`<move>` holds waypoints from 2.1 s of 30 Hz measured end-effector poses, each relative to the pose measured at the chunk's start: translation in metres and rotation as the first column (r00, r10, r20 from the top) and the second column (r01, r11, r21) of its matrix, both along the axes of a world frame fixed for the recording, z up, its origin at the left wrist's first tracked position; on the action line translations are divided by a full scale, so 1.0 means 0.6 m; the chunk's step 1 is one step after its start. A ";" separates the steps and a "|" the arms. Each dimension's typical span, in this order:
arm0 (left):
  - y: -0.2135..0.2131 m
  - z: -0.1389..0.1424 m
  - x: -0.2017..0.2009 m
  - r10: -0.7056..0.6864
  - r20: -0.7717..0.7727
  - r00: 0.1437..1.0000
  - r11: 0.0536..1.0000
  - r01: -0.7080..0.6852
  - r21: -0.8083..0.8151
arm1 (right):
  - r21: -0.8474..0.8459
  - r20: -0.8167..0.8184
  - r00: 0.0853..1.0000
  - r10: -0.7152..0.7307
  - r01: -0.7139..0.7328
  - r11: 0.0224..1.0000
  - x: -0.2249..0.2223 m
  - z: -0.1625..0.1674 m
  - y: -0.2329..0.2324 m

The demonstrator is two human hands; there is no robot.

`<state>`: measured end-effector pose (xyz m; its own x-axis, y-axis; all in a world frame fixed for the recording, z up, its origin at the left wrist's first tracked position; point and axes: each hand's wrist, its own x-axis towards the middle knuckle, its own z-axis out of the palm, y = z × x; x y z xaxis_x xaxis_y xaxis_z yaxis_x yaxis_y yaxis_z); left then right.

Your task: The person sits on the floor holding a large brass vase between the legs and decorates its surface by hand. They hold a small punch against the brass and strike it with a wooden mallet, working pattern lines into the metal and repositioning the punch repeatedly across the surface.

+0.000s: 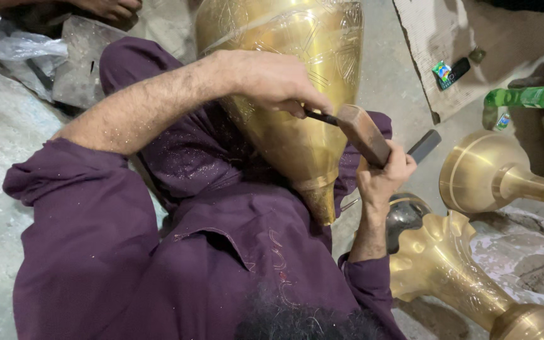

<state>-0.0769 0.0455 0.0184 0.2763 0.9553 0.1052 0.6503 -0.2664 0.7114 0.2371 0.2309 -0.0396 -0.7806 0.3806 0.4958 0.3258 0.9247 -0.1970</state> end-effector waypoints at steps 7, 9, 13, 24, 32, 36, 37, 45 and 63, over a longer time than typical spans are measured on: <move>-0.006 -0.008 0.008 0.032 0.079 0.996 0.992 -0.041 0.123 | -0.281 -0.080 0.996 -0.030 0.006 0.960 0.012 -0.018 -0.013; -0.008 -0.014 0.006 0.099 0.222 0.970 0.946 -0.161 0.282 | -0.578 -0.079 0.993 -0.083 0.022 0.816 0.008 -0.016 -0.006; -0.032 -0.031 0.031 0.311 0.397 0.863 0.885 -0.416 0.210 | -0.724 -0.018 1.000 0.000 -0.013 0.689 0.002 0.001 0.024; -0.007 -0.067 0.047 0.423 0.397 0.815 0.844 -0.514 0.155 | -0.346 0.151 0.968 0.202 -0.140 0.928 -0.088 0.073 0.161; 0.033 -0.043 0.037 0.346 0.320 0.882 0.914 -0.394 0.098 | 0.006 0.208 0.913 0.352 -0.361 0.933 -0.109 0.141 0.181; 0.033 -0.021 0.028 0.257 0.283 0.924 0.924 -0.321 0.209 | -0.195 0.144 0.953 0.267 -0.238 0.952 -0.093 0.111 0.163; 0.030 -0.016 0.026 0.251 0.282 0.926 0.937 -0.306 0.171 | -0.201 0.120 0.961 0.251 -0.224 0.954 -0.080 0.103 0.158; 0.038 -0.013 0.006 0.074 0.264 0.962 0.976 -0.124 0.178 | -0.287 0.101 0.987 0.124 -0.091 0.953 -0.020 0.037 0.123; 0.038 -0.008 -0.036 -0.010 0.064 0.998 1.000 0.012 -0.026 | -0.881 -0.277 0.951 -0.136 -0.194 0.432 -0.010 0.004 0.050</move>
